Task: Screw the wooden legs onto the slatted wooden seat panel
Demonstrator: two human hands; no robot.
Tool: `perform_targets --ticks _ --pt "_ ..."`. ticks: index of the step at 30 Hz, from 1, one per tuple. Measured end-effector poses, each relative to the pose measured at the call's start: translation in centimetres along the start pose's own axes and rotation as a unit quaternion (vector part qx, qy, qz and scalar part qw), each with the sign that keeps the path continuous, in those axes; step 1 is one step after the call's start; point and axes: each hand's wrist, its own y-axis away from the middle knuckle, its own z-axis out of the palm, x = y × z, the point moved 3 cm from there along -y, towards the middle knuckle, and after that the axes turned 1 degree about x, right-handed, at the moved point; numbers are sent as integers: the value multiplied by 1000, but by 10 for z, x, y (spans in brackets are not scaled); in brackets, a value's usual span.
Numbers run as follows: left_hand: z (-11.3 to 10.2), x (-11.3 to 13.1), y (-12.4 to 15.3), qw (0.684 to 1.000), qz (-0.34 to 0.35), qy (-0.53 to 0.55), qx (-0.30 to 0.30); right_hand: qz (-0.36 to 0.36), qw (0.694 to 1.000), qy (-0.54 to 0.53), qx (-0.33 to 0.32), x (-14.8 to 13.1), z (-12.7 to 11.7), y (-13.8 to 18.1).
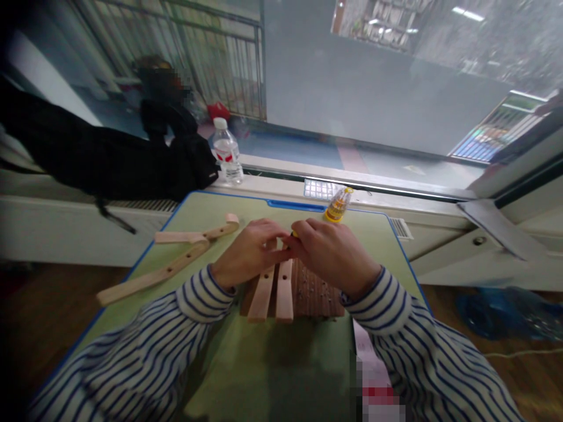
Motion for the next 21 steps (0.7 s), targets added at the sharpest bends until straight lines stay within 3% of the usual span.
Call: perform_targets --ticks 5,12,21 --pt "2 4 1 999 -38 -23 4 -10 999 -38 7 4 -5 2" --pt "2 2 2 999 -40 -13 -20 -81 988 -128 21 8 -8 3" --pt "0 2 1 998 8 -16 -64 -31 994 -82 65 10 2 3"
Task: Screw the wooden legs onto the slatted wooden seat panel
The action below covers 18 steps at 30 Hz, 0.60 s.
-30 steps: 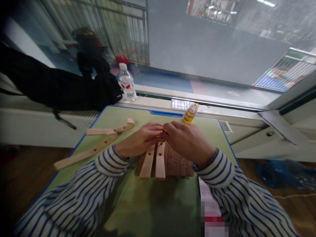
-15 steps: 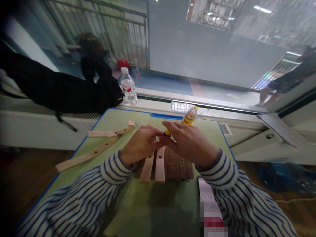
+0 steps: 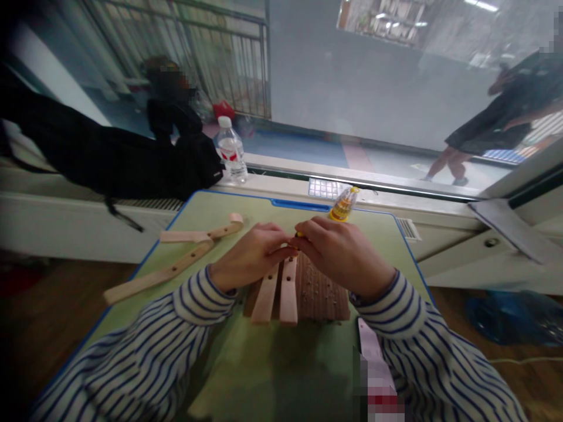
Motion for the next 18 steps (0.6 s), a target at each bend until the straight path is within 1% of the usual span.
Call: perform_targets --ticks 6,8,13,18 --pt "-2 1 0 1000 7 11 -16 19 1000 18 -9 0 4 -2" --pt "-4 1 0 1000 -4 9 -4 24 999 19 -8 0 5 -3" --pt "-6 0 0 998 -31 5 52 33 999 33 -4 -3 5 0" --pt "-6 1 0 998 -50 -6 47 31 999 36 -23 -7 -1 0"
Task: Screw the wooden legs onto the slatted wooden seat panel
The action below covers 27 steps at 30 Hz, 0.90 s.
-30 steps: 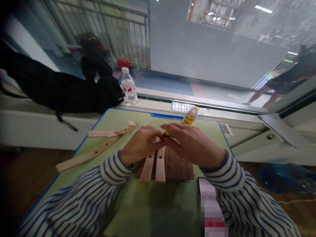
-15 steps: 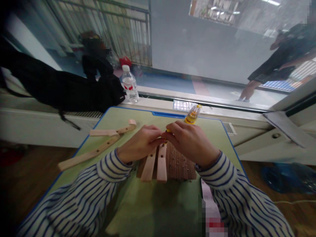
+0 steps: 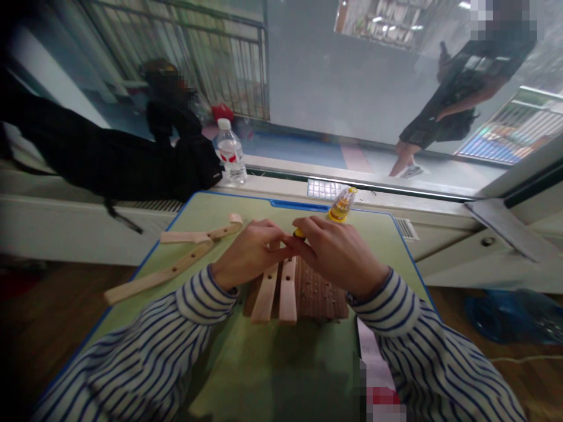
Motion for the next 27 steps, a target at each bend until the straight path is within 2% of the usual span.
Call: perform_targets --ticks 8,22,27 --pt "-2 0 1 1000 7 14 -17 -73 996 -54 -6 -1 -3 0" --pt "-4 -3 -1 995 47 19 -81 0 999 4 39 -2 10 3" --pt "-3 -2 0 997 39 13 -58 -3 999 -4 38 -4 11 3"
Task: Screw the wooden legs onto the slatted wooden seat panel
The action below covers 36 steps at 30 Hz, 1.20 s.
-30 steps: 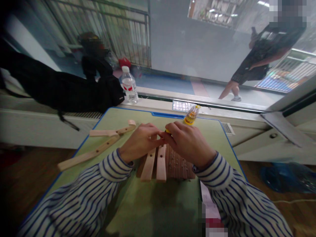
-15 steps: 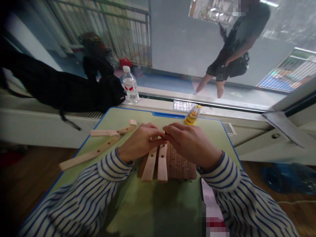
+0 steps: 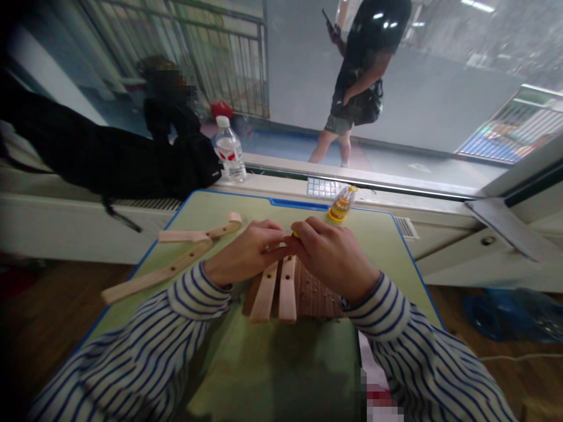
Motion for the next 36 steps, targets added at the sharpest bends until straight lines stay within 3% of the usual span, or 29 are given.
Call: perform_targets --ticks 4,8,15,18,28,36 --pt "1 1 0 998 -14 -17 53 14 1000 14 -14 -2 -2 -2" --pt "3 2 -1 997 -22 -31 63 10 999 -3 -51 2 -8 -4" --pt "0 2 -1 998 -33 -27 55 -89 988 -96 -78 5 -22 -3" --pt "0 2 0 998 -28 -34 54 -98 985 -107 -91 5 -20 -4" --pt "0 1 -1 1000 10 -21 -7 -50 997 -55 -17 7 -9 -4" --pt "3 0 -1 1000 22 5 -20 -20 999 -46 2 8 -3 -2"
